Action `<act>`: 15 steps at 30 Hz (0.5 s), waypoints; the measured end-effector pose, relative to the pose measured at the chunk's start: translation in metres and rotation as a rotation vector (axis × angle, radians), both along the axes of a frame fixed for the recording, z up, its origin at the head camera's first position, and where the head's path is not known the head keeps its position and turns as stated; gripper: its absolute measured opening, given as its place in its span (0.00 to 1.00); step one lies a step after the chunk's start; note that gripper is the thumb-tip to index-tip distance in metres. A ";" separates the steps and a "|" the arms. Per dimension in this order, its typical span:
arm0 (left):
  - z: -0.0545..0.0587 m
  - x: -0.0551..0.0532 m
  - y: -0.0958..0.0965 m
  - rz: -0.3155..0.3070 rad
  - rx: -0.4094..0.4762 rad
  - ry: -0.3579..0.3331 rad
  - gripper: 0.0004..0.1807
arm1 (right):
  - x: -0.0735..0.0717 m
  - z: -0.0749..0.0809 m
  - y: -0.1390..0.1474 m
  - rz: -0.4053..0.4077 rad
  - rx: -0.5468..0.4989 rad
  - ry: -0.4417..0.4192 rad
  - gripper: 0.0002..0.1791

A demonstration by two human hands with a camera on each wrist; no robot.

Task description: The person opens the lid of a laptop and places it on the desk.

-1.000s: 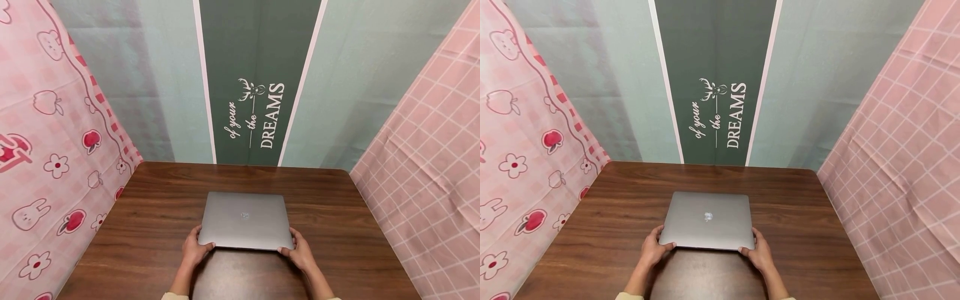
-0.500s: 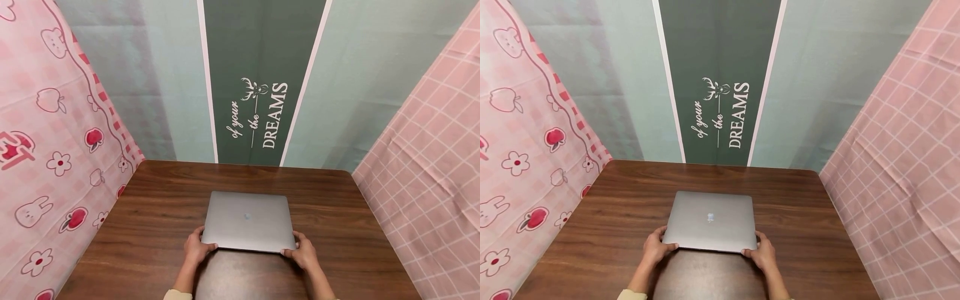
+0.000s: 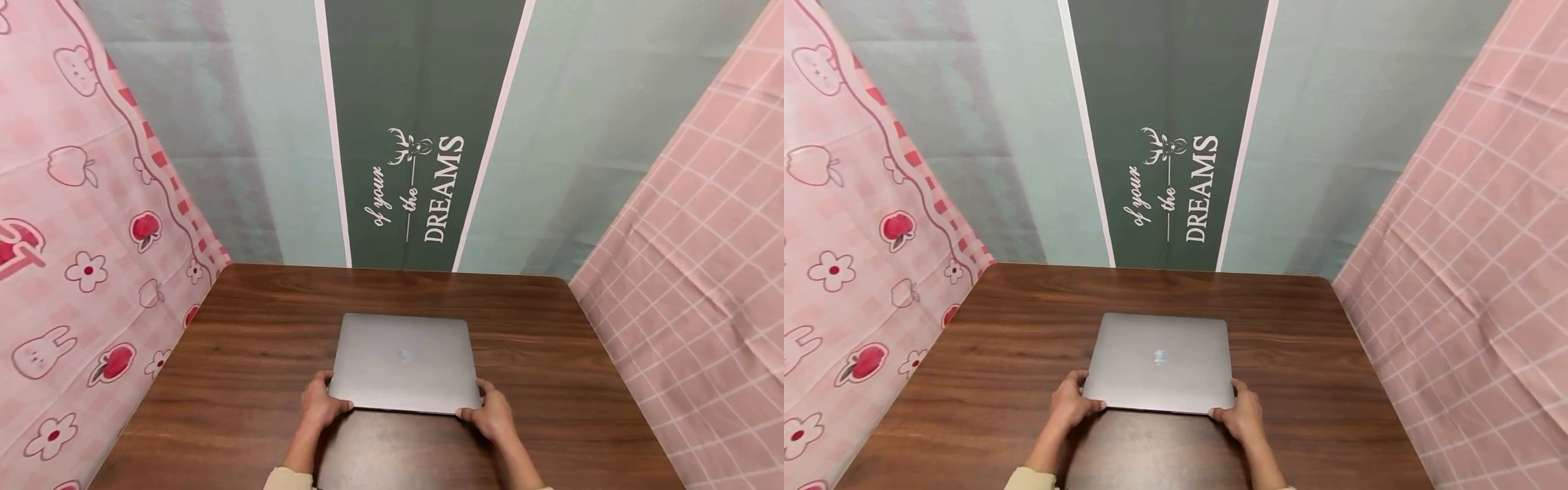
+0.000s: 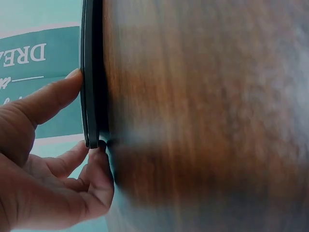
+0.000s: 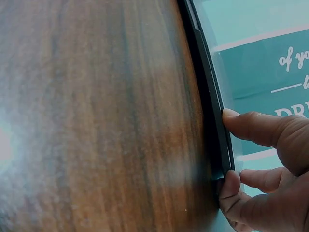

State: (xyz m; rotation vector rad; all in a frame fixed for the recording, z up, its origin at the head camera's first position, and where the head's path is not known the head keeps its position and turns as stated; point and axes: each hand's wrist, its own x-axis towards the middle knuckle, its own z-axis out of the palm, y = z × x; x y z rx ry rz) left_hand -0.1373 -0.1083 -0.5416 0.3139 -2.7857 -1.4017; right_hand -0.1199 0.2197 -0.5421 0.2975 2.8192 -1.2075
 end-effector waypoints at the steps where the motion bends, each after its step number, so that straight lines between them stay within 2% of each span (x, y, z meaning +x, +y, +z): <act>1: 0.000 0.000 -0.001 -0.005 -0.004 -0.001 0.41 | 0.000 0.000 0.000 0.001 0.004 0.005 0.46; 7: 0.001 -0.001 -0.003 -0.031 -0.036 -0.014 0.40 | 0.001 -0.001 -0.002 0.006 0.037 0.039 0.45; 15: 0.003 0.000 -0.004 -0.051 -0.098 -0.024 0.39 | 0.001 -0.001 -0.002 0.010 0.040 0.029 0.45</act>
